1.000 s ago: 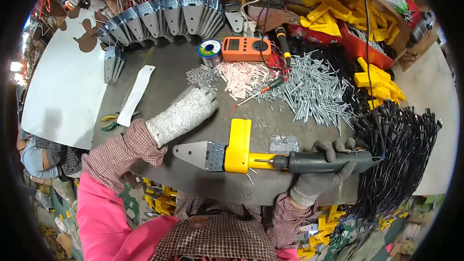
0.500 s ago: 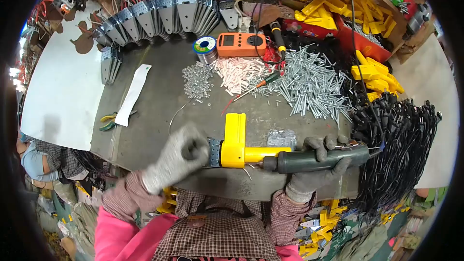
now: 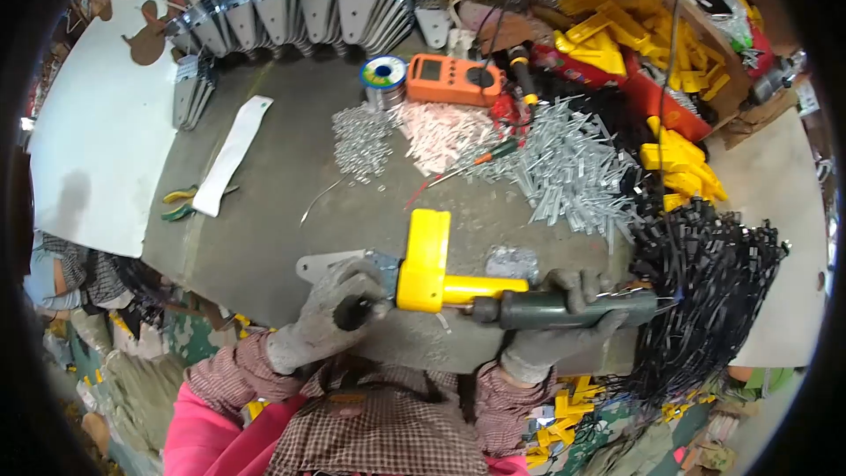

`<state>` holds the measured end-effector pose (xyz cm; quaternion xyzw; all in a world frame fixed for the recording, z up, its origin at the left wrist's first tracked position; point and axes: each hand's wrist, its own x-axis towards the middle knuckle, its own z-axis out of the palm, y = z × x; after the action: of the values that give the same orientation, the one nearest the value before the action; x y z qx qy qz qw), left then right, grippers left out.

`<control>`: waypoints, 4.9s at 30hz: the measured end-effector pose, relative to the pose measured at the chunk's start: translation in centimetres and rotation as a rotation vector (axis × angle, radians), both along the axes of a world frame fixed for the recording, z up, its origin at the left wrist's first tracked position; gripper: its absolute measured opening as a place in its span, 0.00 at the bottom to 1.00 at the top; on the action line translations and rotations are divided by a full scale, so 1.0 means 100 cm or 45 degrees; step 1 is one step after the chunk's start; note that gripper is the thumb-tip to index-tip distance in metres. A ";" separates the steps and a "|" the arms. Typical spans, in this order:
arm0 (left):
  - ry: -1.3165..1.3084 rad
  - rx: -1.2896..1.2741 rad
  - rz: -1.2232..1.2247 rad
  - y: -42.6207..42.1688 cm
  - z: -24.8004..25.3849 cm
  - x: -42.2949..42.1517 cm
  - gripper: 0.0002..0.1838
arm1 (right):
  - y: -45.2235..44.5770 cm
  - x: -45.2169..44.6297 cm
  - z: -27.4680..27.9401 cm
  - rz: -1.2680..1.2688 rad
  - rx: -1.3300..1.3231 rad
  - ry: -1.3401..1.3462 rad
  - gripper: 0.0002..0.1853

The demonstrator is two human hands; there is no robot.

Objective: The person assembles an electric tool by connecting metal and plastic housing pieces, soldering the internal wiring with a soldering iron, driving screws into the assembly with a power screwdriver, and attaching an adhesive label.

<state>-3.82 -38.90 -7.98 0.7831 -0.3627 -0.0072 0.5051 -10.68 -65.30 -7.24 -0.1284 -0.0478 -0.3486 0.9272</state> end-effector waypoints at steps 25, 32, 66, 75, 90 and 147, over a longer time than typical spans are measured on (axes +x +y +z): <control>-0.292 0.459 -0.197 0.007 0.035 0.016 0.28 | -0.018 0.005 0.045 -0.168 -0.224 0.800 0.25; -0.160 0.273 -0.123 0.037 0.000 0.046 0.34 | -0.130 -0.023 0.047 -0.913 -2.735 1.847 0.17; 0.427 0.082 0.104 -0.014 0.002 0.059 0.07 | -0.255 -0.097 0.109 -1.709 -2.444 1.941 0.13; -0.166 0.387 0.176 -0.016 0.003 0.048 0.07 | -0.080 -0.015 0.166 0.447 -0.999 1.239 0.17; 0.031 0.297 0.063 0.007 0.008 0.039 0.11 | -0.038 -0.047 0.057 0.670 -3.508 0.595 0.16; -0.272 0.293 -0.082 -0.049 0.031 0.085 0.13 | 0.028 0.081 0.016 0.417 -1.772 1.090 0.12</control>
<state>4.67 -43.78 -4.90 0.8202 -0.4360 0.0184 0.3700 -2.54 -62.53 -5.64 -0.7850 0.0861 -0.0212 0.6131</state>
